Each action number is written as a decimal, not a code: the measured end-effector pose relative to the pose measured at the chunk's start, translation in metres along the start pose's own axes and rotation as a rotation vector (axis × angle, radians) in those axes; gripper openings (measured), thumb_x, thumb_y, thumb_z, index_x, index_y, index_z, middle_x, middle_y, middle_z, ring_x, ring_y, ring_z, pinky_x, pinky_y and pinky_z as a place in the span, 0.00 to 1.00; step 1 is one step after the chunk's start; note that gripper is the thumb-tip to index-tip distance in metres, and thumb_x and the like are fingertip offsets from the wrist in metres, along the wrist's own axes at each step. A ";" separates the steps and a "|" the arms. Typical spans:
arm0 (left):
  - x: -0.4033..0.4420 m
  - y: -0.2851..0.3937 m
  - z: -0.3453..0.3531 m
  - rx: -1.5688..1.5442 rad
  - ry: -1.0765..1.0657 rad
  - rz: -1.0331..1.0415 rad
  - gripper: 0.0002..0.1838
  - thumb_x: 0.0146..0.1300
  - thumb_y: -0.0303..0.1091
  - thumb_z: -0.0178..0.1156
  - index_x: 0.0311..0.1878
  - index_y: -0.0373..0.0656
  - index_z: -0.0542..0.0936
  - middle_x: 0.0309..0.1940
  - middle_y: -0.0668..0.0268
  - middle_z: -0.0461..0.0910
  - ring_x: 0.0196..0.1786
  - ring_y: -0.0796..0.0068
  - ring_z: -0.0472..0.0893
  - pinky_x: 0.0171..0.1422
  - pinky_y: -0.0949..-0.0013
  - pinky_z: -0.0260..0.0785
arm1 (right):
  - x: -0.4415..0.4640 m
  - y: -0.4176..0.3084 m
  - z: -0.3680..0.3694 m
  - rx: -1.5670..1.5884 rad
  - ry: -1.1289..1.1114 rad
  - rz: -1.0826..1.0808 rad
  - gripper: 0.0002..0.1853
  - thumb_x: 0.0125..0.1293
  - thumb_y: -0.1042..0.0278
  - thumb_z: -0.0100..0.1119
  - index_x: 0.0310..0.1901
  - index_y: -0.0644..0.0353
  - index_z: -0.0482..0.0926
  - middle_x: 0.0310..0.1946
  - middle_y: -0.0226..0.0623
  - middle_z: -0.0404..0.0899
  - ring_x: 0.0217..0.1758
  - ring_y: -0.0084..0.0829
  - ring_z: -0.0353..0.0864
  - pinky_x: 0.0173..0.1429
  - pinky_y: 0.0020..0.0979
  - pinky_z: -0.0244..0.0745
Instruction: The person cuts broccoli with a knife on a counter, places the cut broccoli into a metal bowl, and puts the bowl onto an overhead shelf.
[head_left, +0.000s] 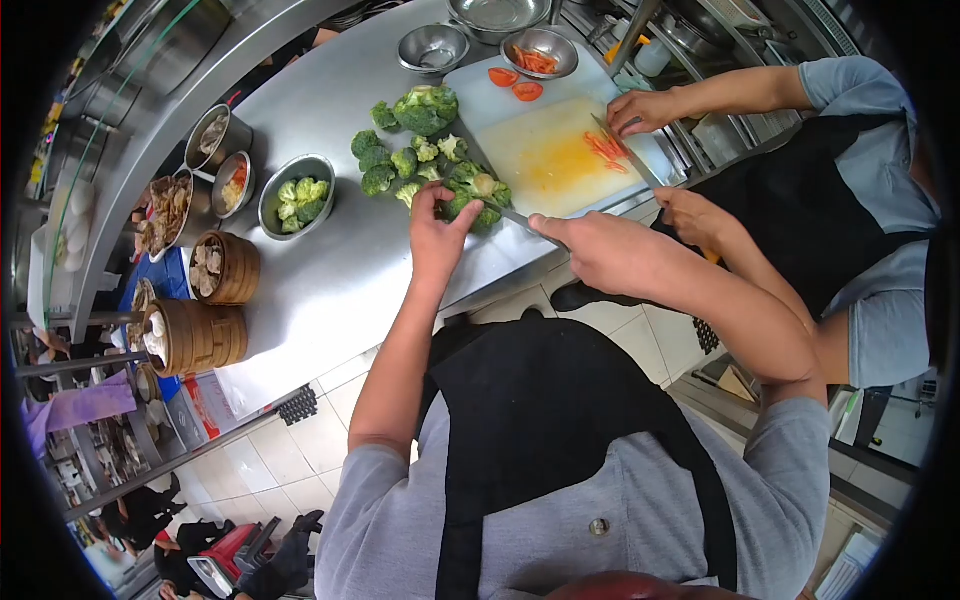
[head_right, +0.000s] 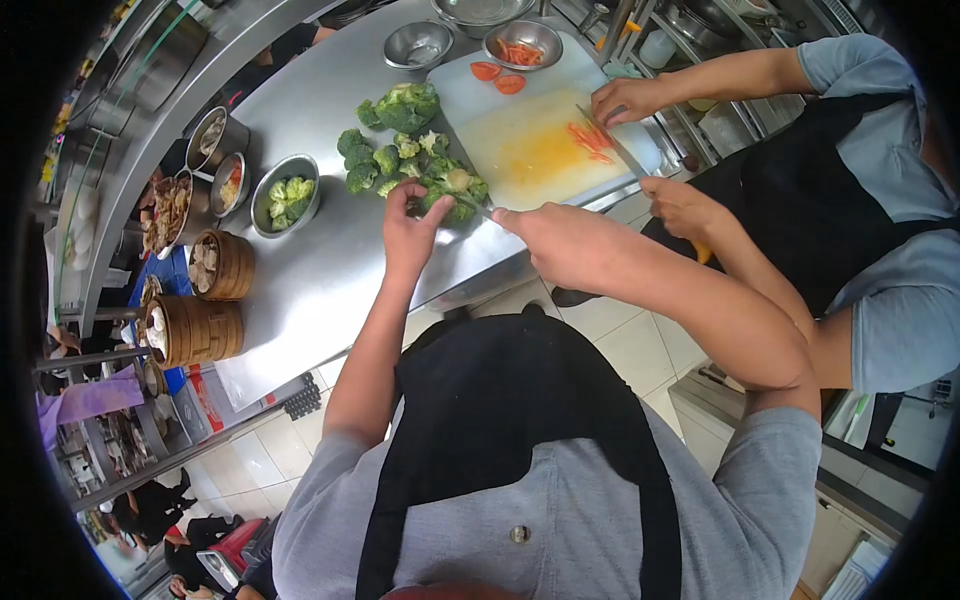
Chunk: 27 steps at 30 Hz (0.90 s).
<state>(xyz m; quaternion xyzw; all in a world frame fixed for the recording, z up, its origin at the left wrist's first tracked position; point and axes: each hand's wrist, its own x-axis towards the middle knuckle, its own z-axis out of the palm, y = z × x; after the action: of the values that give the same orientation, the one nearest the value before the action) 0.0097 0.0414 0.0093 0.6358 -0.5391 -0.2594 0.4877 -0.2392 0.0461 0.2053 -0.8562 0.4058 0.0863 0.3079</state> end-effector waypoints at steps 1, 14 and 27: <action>-0.001 -0.001 0.002 -0.002 0.004 0.003 0.24 0.62 0.37 0.81 0.54 0.37 0.79 0.64 0.55 0.82 0.56 0.62 0.83 0.62 0.63 0.76 | 0.001 -0.001 0.000 -0.003 -0.003 0.002 0.33 0.66 0.83 0.53 0.76 0.69 0.71 0.38 0.64 0.87 0.46 0.59 0.89 0.54 0.54 0.83; 0.018 -0.024 0.002 -0.266 -0.094 -0.054 0.17 0.60 0.28 0.72 0.49 0.39 0.76 0.65 0.52 0.78 0.64 0.56 0.80 0.71 0.61 0.72 | 0.006 -0.038 0.005 0.067 -0.002 0.189 0.39 0.67 0.79 0.58 0.81 0.57 0.68 0.41 0.59 0.85 0.49 0.55 0.87 0.56 0.48 0.82; 0.010 -0.021 0.000 -0.488 -0.050 -0.131 0.15 0.63 0.28 0.68 0.51 0.35 0.80 0.64 0.52 0.84 0.57 0.59 0.85 0.65 0.60 0.76 | 0.000 -0.026 0.021 0.263 -0.069 0.333 0.38 0.70 0.75 0.62 0.83 0.50 0.67 0.51 0.57 0.86 0.49 0.48 0.88 0.58 0.41 0.81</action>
<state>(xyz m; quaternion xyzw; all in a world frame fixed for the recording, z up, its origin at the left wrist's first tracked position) 0.0213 0.0309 -0.0077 0.5263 -0.4302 -0.4284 0.5953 -0.2175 0.0717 0.2007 -0.7264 0.5385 0.1115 0.4121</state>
